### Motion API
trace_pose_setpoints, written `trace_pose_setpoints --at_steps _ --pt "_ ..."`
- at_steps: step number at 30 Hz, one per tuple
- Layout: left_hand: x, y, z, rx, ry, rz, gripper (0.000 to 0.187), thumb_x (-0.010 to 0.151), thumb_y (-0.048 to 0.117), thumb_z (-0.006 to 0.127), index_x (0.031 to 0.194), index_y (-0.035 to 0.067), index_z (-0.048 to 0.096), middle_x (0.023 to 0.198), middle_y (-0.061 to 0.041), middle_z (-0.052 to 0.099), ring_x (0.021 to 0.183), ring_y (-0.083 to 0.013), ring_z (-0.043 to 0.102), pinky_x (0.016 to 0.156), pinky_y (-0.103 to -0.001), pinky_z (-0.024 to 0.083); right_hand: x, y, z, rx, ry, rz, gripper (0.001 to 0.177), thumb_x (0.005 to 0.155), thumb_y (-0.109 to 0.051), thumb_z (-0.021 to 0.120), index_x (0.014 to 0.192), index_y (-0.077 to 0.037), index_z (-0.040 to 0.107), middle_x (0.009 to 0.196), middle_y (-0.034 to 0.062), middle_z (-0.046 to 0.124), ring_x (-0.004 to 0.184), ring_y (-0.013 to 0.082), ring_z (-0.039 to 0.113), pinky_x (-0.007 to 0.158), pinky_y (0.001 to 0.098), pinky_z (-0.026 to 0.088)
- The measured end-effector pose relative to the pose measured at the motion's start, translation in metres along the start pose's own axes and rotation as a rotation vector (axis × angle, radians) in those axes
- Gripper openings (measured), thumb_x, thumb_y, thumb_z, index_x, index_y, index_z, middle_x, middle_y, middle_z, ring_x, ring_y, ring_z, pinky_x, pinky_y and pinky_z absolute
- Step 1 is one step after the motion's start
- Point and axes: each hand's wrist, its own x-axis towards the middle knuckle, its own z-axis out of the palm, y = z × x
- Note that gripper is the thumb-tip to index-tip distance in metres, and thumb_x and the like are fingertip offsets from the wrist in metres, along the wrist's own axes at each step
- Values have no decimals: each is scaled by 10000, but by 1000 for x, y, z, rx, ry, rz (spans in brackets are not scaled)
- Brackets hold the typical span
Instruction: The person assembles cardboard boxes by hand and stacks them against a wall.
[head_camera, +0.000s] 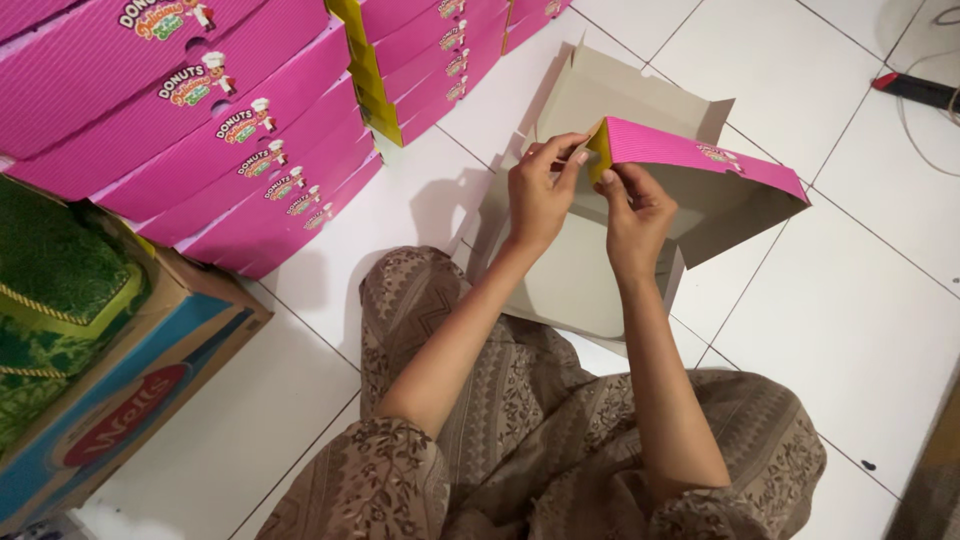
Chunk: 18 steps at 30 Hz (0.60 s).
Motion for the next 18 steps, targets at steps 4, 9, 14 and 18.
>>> trace_pose_setpoints --at_steps 4,9,14,18 --pt "-2 5 1 27 4 6 209 939 86 733 1147 100 740 954 -107 746 826 -191 767 735 -309 609 -2 -3 -1 49 -14 -22 196 1004 -44 712 1170 60 716 1033 83 732 951 137 701 892 301 622" --pt "-8 13 6 -30 7 39 217 939 78 725 1155 91 738 973 -110 737 860 -201 768 754 -303 630 -4 -3 0 31 -5 -83 186 990 -22 740 1154 63 718 1067 84 686 983 151 691 883 292 592" --pt "-18 22 7 82 -89 86 339 997 72 630 1326 121 693 1086 -153 755 942 -254 763 845 -344 609 -5 1 8 -90 136 -170 189 1008 -22 736 1178 61 738 1111 86 623 1020 152 624 871 273 529" --pt "-21 20 9 -87 -157 99 627 987 68 495 1599 115 367 1355 -181 668 1274 -297 680 1080 -360 540 -5 5 24 -239 262 -91 219 1019 -75 701 1198 42 746 1087 113 619 955 167 607 803 284 518"
